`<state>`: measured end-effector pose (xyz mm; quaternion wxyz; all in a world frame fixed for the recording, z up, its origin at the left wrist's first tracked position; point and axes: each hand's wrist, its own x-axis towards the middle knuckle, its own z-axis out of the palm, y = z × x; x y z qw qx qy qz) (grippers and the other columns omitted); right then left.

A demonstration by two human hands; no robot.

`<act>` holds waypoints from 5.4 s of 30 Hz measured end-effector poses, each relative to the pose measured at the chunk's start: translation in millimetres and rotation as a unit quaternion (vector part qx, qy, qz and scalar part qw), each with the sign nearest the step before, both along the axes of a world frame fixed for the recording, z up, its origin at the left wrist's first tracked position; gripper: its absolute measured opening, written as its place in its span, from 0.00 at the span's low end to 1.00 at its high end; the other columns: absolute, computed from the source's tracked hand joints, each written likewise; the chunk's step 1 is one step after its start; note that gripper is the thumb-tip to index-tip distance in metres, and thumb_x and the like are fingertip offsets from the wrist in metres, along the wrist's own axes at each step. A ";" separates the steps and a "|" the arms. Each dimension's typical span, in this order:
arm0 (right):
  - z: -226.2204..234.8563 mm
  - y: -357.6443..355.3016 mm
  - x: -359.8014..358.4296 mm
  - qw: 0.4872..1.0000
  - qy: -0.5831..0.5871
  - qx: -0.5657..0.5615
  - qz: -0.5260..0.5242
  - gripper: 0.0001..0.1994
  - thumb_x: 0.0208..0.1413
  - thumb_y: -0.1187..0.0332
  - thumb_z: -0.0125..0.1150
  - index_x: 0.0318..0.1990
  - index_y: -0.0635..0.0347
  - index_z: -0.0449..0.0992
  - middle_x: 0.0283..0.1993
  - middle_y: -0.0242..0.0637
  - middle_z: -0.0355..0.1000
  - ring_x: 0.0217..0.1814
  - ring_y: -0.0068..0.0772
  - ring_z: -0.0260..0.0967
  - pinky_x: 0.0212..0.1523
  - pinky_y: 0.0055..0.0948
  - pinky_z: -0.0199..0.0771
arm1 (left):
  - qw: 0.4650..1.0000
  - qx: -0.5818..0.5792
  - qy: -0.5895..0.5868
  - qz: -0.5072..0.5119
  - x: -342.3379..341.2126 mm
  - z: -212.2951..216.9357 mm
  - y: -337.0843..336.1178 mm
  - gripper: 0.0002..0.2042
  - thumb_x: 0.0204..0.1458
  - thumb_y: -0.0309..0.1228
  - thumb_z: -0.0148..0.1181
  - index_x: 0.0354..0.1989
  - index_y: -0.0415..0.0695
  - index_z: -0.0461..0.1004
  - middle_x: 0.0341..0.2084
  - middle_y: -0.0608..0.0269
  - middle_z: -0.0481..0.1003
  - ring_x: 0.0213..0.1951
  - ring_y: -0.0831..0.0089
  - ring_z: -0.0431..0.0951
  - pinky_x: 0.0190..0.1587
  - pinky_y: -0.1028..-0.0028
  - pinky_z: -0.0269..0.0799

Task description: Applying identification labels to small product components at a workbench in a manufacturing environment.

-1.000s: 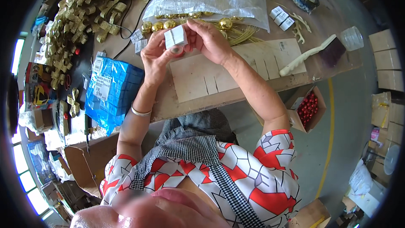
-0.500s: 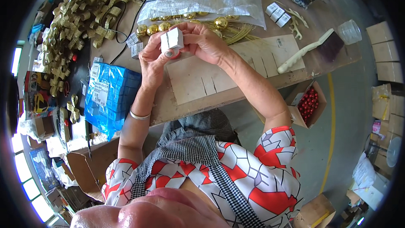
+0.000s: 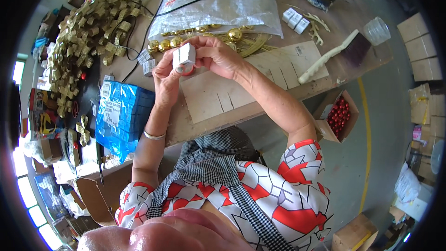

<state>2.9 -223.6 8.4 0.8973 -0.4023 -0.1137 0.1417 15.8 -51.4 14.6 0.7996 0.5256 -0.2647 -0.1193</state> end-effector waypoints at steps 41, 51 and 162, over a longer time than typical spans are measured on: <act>23.0 -13.8 1.2 0.971 -0.087 0.218 -0.039 0.07 0.49 0.75 0.49 0.36 0.63 0.69 0.27 0.29 0.63 0.26 0.19 0.56 0.31 0.19 0.58 | 0.966 -0.184 0.176 -0.048 21.1 -16.1 5.8 0.13 0.50 0.32 0.53 0.42 0.38 0.68 0.33 0.60 0.72 0.36 0.73 0.71 0.44 0.72 0.66; 21.8 13.3 -13.0 0.726 -0.354 -0.483 -0.338 0.16 0.39 0.77 0.60 0.39 0.61 0.68 0.38 0.36 0.66 0.39 0.29 0.64 0.39 0.24 0.64 | 0.985 -0.024 0.128 0.113 3.1 -11.1 -4.9 0.14 0.48 0.27 0.55 0.43 0.35 0.71 0.35 0.63 0.74 0.35 0.79 0.73 0.37 0.79 0.70; 13.8 94.1 -12.6 0.749 -0.200 -0.606 0.178 0.16 0.49 0.64 0.60 0.42 0.66 0.72 0.34 0.32 0.72 0.37 0.19 0.67 0.40 0.20 0.67 | 0.847 0.360 -0.268 0.285 -92.1 -33.9 110.1 0.22 0.37 0.25 0.61 0.46 0.45 0.68 0.41 0.57 0.70 0.41 0.60 0.71 0.44 0.70 0.68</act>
